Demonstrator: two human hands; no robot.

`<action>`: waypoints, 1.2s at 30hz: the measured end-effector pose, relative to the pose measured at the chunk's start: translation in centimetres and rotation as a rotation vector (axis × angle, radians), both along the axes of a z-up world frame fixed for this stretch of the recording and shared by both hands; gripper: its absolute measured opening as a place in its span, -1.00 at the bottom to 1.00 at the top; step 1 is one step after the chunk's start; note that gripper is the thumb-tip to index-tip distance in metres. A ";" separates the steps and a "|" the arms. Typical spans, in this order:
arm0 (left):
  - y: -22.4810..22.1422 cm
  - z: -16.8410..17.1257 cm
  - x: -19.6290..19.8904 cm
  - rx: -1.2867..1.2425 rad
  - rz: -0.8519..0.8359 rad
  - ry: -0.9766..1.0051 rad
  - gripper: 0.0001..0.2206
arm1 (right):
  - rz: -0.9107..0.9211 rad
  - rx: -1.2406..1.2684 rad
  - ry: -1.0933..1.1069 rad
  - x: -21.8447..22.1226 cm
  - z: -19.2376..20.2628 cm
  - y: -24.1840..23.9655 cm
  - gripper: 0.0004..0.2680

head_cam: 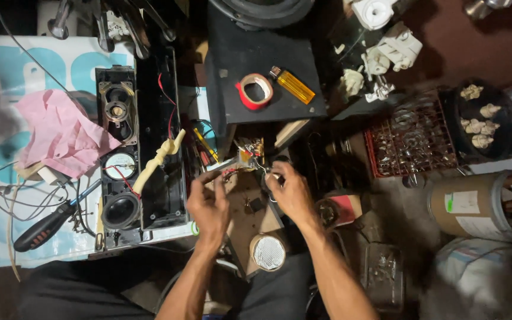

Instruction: Preparing and connecting additional wires for an electronic device repair, including stripping insulation and heating connections.

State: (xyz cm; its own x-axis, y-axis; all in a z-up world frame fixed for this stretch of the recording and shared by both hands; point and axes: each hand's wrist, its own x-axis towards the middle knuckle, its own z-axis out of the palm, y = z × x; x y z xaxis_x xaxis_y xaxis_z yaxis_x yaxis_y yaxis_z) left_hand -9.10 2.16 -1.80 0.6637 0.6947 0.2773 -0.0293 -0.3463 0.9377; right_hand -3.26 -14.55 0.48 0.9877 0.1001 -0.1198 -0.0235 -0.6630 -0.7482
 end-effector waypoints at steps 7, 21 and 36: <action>5.3 0.1 -7.8 -0.100 -0.153 0.140 -0.86 | -0.017 -0.003 0.098 -0.9 -2.3 0.8 -0.62; 11.2 5.7 -20.8 0.081 0.323 0.461 -0.91 | -0.493 0.156 -0.110 -10.2 -6.5 -10.3 -0.83; 16.1 -1.4 -24.3 0.245 0.293 0.337 -0.85 | -0.567 -0.015 -0.198 -17.5 -13.4 -7.7 -0.73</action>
State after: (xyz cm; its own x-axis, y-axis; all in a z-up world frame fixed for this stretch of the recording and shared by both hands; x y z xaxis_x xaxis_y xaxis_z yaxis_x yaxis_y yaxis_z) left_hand -33.42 18.21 -3.15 0.5312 0.8066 0.2592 0.3924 -0.5054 0.7685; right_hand -20.76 -22.28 -12.92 0.8905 -0.4488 0.0750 -0.2373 -0.5987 -0.7650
